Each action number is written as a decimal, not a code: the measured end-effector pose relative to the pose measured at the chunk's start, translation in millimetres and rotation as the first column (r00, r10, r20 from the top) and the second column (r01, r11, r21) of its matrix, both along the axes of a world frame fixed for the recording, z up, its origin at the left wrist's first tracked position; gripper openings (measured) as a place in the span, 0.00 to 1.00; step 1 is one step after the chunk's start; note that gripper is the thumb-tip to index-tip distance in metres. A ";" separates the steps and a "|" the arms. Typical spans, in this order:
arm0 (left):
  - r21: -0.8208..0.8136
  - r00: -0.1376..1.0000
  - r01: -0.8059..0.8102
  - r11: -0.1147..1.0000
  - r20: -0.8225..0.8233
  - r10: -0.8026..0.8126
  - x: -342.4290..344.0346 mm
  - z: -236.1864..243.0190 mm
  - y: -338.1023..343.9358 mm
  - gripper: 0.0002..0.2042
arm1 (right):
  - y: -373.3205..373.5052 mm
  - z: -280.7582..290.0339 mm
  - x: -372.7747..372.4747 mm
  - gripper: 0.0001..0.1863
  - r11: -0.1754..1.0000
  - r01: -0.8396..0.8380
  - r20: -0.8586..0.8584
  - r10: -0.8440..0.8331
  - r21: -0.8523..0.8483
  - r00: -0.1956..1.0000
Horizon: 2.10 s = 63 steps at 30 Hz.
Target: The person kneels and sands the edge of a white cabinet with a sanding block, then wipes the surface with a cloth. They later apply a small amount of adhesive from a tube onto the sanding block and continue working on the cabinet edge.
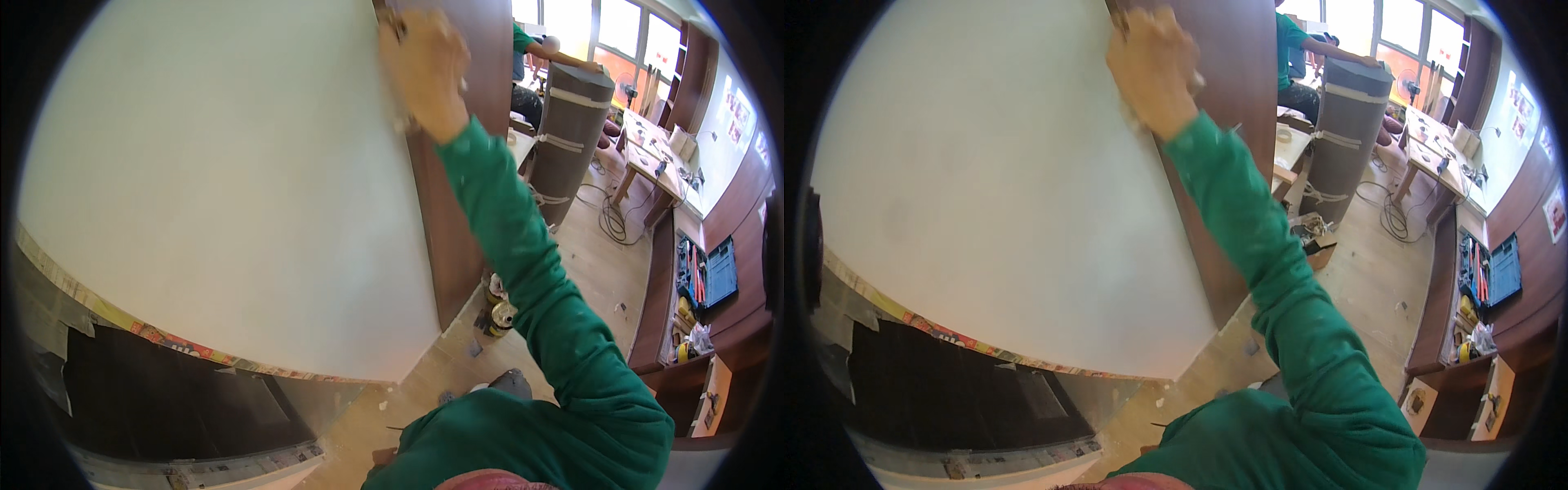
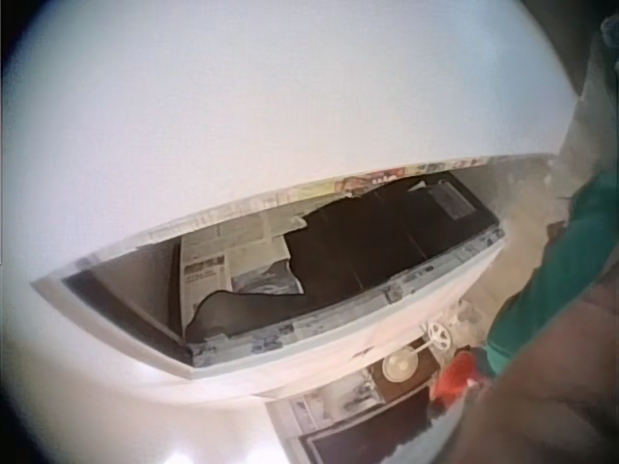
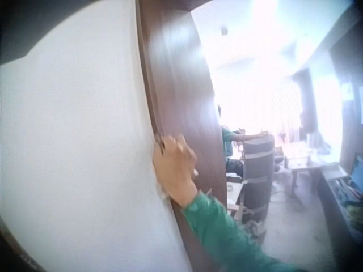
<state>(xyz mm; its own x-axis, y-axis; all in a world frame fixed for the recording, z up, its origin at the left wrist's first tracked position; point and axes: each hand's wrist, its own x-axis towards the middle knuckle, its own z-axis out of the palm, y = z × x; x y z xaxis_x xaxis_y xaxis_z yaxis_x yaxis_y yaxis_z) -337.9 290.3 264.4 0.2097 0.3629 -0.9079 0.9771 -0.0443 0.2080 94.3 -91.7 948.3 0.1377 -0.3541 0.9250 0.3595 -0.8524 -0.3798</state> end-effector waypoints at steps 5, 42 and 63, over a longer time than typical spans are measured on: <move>0.057 0.854 0.364 0.930 0.379 -0.358 23.0 32.6 -14.0 0.10 | -0.4 -221.5 -18.6 0.05 1.000 0.022 -0.038 -0.023 -0.020 0.999; -0.046 0.886 0.341 0.939 0.350 -0.304 -50.9 -0.6 47.8 0.12 | -4.8 -254.8 -31.4 0.08 0.983 -0.133 -0.293 0.166 0.128 0.942; 0.023 0.998 0.000 1.000 0.065 -0.002 -56.3 40.3 19.6 0.12 | -2.3 -450.8 -38.2 0.09 0.982 -0.017 -0.519 0.114 0.188 0.847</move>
